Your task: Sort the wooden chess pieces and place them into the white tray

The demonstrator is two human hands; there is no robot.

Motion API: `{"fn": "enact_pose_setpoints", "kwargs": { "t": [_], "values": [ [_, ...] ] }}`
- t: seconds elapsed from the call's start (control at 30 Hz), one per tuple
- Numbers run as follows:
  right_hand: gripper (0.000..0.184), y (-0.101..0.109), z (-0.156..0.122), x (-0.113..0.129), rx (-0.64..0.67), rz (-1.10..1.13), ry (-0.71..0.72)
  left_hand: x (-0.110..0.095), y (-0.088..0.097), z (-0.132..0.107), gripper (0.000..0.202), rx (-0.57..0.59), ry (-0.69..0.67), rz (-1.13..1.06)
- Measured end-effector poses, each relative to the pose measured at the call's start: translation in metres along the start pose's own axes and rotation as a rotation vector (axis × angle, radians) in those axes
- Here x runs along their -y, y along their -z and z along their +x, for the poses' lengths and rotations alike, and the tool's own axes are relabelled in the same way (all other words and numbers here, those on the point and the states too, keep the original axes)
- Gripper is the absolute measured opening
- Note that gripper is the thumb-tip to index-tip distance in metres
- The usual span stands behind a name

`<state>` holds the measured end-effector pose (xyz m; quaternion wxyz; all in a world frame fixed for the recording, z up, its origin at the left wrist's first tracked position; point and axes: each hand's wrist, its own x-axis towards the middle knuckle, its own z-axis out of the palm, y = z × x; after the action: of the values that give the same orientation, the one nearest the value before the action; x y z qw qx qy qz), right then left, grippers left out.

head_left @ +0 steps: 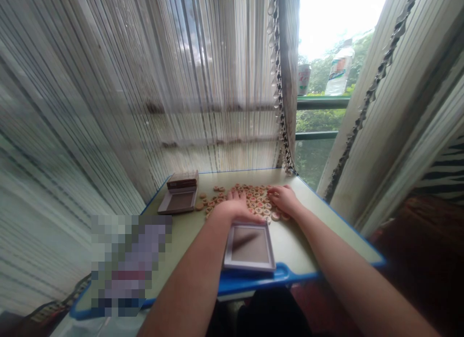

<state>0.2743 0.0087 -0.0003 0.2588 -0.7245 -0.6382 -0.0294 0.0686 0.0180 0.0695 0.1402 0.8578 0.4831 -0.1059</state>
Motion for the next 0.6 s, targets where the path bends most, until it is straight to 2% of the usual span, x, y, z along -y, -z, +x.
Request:
{"fn": "enact_pose_setpoints", "kwargs": {
  "t": [0.17, 0.33, 0.6],
  "values": [
    [0.022, 0.0041, -0.0027, 0.0052, -0.016, 0.085, -0.061, -0.0008, -0.0046, 0.001, 0.134, 0.018, -0.099, 0.032],
    [0.021, 0.0039, -0.0008, 0.0035, -0.08, 0.089, 0.052, -0.0015, -0.0036, -0.0016, 0.139, 0.083, -0.11, 0.043],
    [0.03, 0.0065, -0.0037, 0.0096, -0.043, 0.245, 0.049, -0.0021, -0.0073, 0.0003, 0.132, 0.028, -0.129, 0.023]
  ]
}}
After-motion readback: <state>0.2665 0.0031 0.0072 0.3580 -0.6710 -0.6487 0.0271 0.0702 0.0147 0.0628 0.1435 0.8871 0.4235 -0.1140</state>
